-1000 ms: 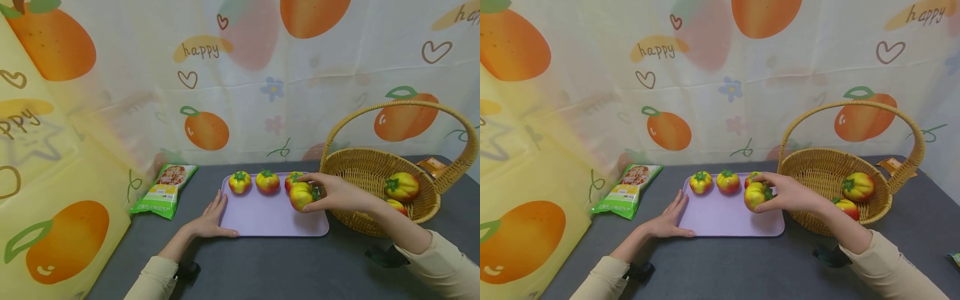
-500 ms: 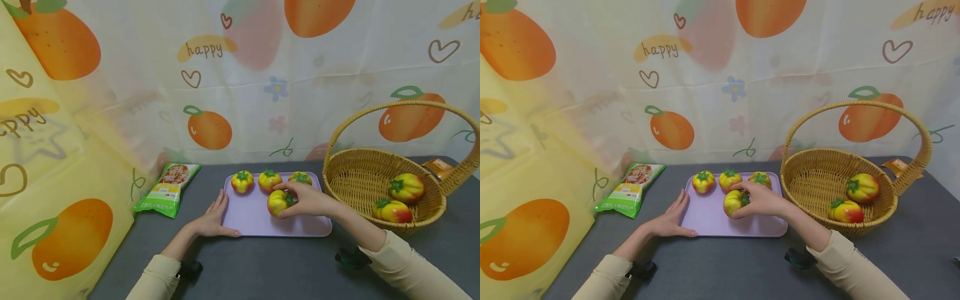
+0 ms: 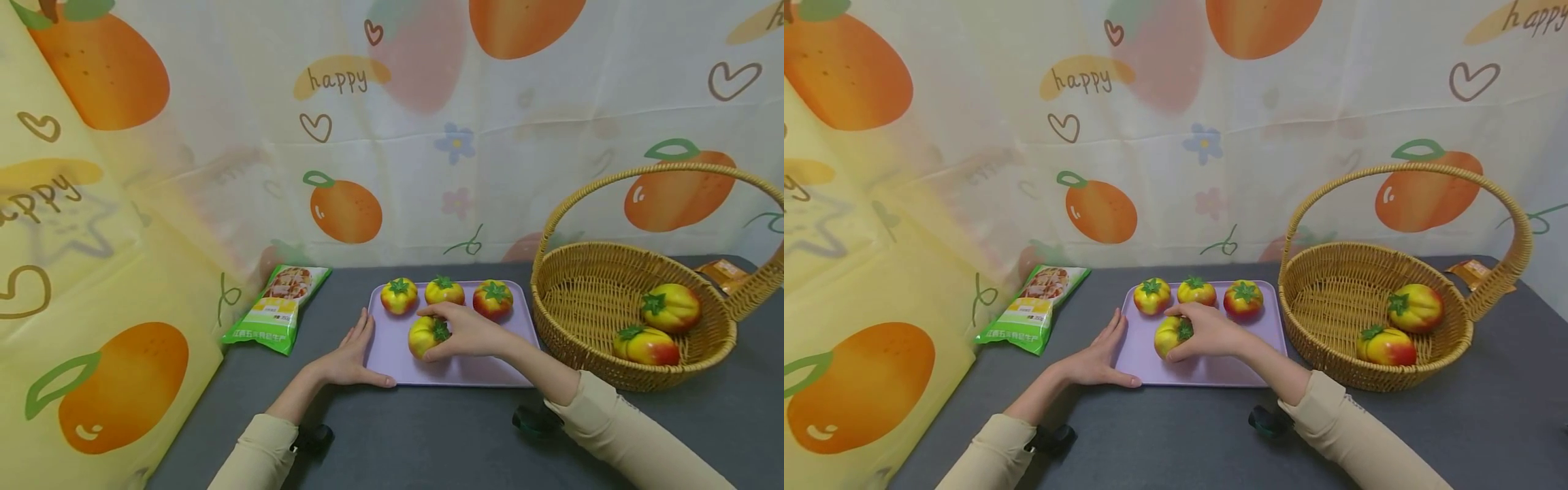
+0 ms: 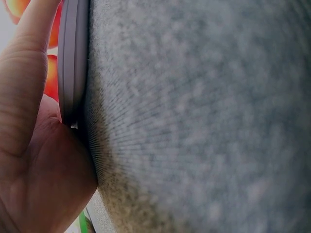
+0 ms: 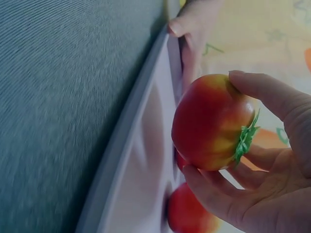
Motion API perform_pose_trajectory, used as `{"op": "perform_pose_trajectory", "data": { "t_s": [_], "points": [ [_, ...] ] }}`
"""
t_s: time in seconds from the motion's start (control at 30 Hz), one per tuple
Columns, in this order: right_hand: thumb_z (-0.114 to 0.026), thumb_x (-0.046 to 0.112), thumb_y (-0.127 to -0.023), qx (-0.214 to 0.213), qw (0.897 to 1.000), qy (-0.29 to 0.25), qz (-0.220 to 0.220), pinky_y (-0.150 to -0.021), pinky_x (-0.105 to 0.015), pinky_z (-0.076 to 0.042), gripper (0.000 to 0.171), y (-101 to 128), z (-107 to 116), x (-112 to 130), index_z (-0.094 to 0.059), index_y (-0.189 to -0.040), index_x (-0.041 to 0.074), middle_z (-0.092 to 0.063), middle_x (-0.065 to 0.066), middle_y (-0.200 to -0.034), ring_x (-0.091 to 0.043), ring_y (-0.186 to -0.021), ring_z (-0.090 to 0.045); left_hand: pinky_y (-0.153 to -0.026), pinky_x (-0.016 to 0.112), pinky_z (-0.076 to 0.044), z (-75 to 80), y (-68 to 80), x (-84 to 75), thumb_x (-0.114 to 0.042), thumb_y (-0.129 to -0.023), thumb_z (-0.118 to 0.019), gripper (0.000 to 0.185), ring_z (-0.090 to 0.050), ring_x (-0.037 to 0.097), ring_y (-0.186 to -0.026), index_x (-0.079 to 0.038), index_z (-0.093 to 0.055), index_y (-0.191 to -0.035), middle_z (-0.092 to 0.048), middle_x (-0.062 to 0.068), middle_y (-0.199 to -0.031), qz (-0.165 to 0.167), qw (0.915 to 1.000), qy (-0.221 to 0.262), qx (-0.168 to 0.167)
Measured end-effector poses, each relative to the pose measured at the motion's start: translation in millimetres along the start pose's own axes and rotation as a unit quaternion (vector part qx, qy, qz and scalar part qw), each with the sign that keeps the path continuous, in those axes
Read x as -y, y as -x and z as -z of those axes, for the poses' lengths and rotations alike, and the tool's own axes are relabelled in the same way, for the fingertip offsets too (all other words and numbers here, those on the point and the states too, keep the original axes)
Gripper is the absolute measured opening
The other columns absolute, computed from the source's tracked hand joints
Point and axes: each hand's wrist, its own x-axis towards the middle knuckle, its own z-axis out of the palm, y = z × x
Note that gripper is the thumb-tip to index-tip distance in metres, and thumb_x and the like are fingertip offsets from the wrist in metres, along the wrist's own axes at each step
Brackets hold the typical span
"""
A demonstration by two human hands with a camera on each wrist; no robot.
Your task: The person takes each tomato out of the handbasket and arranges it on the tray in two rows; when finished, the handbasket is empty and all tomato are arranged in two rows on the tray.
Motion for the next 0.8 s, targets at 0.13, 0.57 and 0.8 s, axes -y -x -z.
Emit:
{"op": "perform_pose_trajectory", "data": {
  "t_s": [0.13,0.57,0.8],
  "points": [
    [-0.082,0.035,-0.077,0.008,1.000,0.008,0.009,-0.102,-0.047,-0.041,0.073,-8,-8,4,-0.053,-0.136,0.004,-0.056,-0.011,-0.134,-0.024,-0.113,-0.053,-0.115,0.053,0.002,-0.2,-1.6,2.0,-0.062,-0.075,-0.075,0.129,0.013,0.034,-0.146,-0.004,0.009,-0.154,0.025,0.017,-0.158,0.001,1.0000,0.003,0.005],
    [-0.081,0.029,-0.077,0.015,0.999,0.028,0.026,-0.100,-0.044,-0.043,0.071,-27,-26,11,-0.053,-0.135,0.001,-0.057,-0.011,-0.131,-0.021,-0.108,-0.053,-0.115,0.053,0.001,1.7,-1.1,2.4,-0.062,-0.072,-0.076,0.132,0.013,0.035,-0.146,-0.007,0.012,-0.154,0.026,0.013,-0.158,0.002,0.9999,0.007,0.011],
    [-0.081,0.027,-0.078,0.026,0.999,0.024,0.035,-0.100,-0.043,-0.044,0.071,-32,-33,15,-0.051,-0.137,0.002,-0.055,-0.011,-0.135,-0.021,-0.109,-0.053,-0.115,0.054,0.002,1.1,-2.0,3.4,-0.061,-0.075,-0.076,0.130,0.013,0.035,-0.146,-0.006,0.011,-0.154,0.026,0.016,-0.157,-0.007,0.9998,0.010,0.014]
  ]
}}
